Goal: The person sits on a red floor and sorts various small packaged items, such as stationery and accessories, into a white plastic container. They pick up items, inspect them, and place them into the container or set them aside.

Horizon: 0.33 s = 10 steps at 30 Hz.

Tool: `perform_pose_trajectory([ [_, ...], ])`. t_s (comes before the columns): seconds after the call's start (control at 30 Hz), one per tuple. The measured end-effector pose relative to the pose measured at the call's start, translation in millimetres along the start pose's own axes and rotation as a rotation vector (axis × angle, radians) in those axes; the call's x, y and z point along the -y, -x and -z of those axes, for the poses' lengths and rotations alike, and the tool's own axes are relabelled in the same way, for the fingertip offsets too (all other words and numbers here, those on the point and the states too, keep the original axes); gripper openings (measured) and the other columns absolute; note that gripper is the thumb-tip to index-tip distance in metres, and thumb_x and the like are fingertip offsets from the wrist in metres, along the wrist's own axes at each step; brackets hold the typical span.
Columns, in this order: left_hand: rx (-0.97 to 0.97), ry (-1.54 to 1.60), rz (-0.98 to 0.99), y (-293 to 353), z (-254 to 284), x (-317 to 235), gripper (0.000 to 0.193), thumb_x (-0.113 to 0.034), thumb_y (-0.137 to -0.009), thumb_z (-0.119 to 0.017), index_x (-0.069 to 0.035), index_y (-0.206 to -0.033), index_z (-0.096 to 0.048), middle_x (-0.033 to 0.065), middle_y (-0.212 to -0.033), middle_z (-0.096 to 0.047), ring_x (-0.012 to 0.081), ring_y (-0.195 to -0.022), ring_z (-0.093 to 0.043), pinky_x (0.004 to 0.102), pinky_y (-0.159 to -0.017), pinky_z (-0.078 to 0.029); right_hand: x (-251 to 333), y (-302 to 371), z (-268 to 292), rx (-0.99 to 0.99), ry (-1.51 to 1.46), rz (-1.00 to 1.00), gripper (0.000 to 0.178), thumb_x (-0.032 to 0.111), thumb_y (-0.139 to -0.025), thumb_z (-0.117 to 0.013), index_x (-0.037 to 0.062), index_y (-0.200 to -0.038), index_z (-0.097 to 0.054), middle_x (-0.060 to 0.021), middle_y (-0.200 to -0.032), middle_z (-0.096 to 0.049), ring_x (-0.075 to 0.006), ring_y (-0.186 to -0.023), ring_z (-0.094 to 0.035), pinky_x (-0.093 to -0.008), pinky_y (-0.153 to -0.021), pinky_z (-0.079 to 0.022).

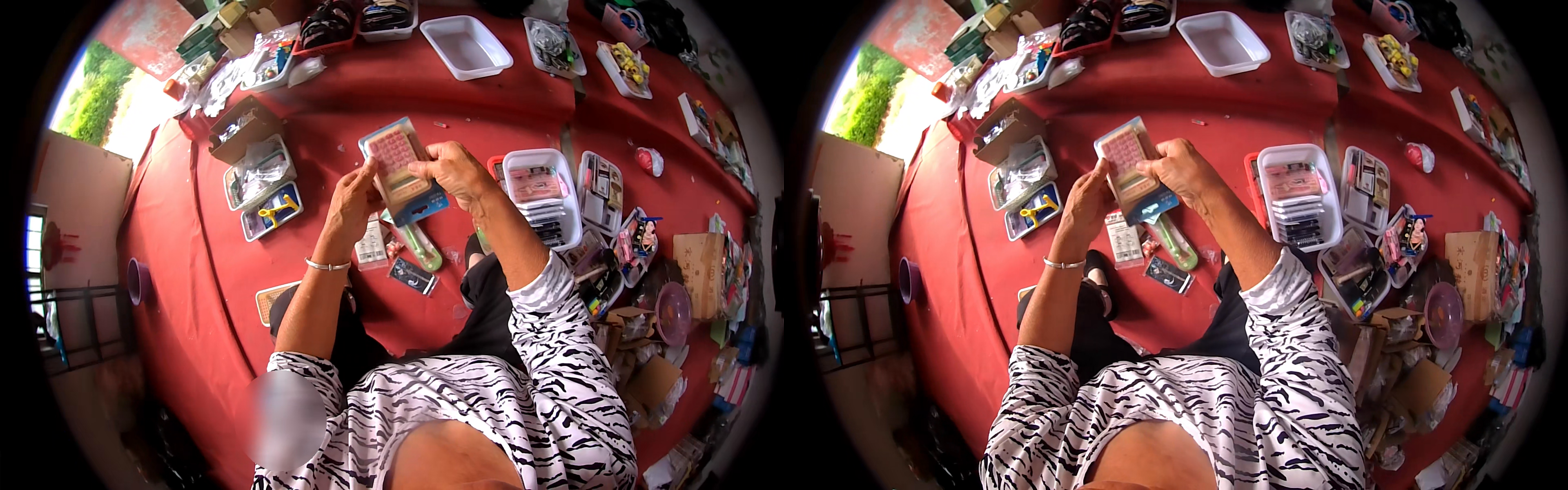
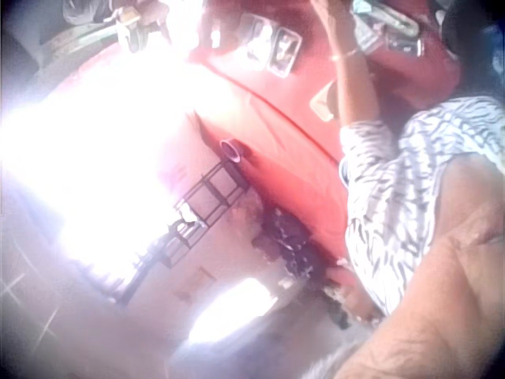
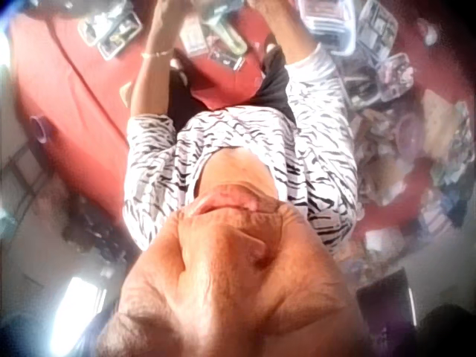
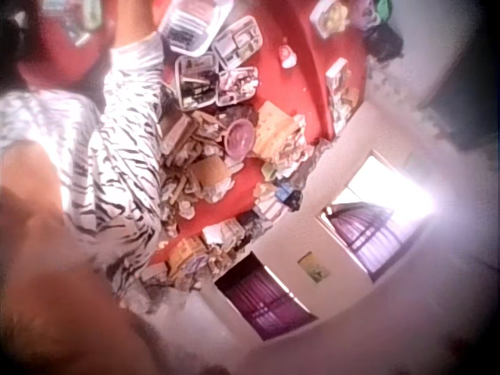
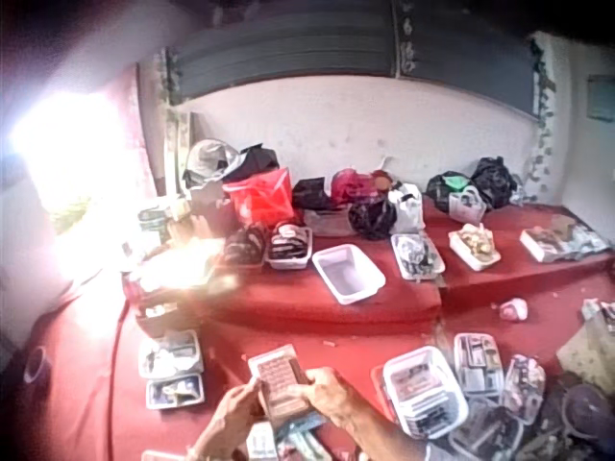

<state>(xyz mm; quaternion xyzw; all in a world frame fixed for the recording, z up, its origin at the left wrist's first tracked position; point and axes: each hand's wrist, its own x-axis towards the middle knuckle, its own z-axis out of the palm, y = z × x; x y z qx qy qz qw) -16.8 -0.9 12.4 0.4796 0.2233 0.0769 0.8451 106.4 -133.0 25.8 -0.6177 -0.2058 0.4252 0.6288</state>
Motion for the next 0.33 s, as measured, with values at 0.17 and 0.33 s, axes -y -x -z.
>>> perform_pose_trajectory([
  [0.17,0.046,-0.312,0.172,3.0,8.5,5.5,0.042,-0.042,-0.089,-0.045,-0.002,-0.086,-0.057,0.0066,-0.068,-0.060,0.0144,-0.062,-0.059,0.0254,-0.057,-0.047,7.9,-0.5,12.6,-0.121,-0.124,0.026,0.021,0.007,-0.081,-0.058,-0.0083,-0.095,-0.057,-0.0139,-0.086,-0.063,-0.0166,-0.074,-0.062,-0.0274,-0.068,-0.051],
  [0.33,-0.153,-0.312,-0.052,-4.7,21.7,11.7,0.034,-0.036,-0.084,-0.056,-0.003,-0.077,-0.054,0.0031,-0.065,-0.056,0.0120,-0.057,-0.055,0.0220,-0.055,-0.044,-19.8,-16.6,20.7,-0.227,0.181,0.311,0.015,0.008,-0.076,-0.061,-0.0027,-0.087,-0.061,-0.0140,-0.079,-0.064,-0.0215,-0.069,-0.062,-0.0334,-0.063,-0.050],
])
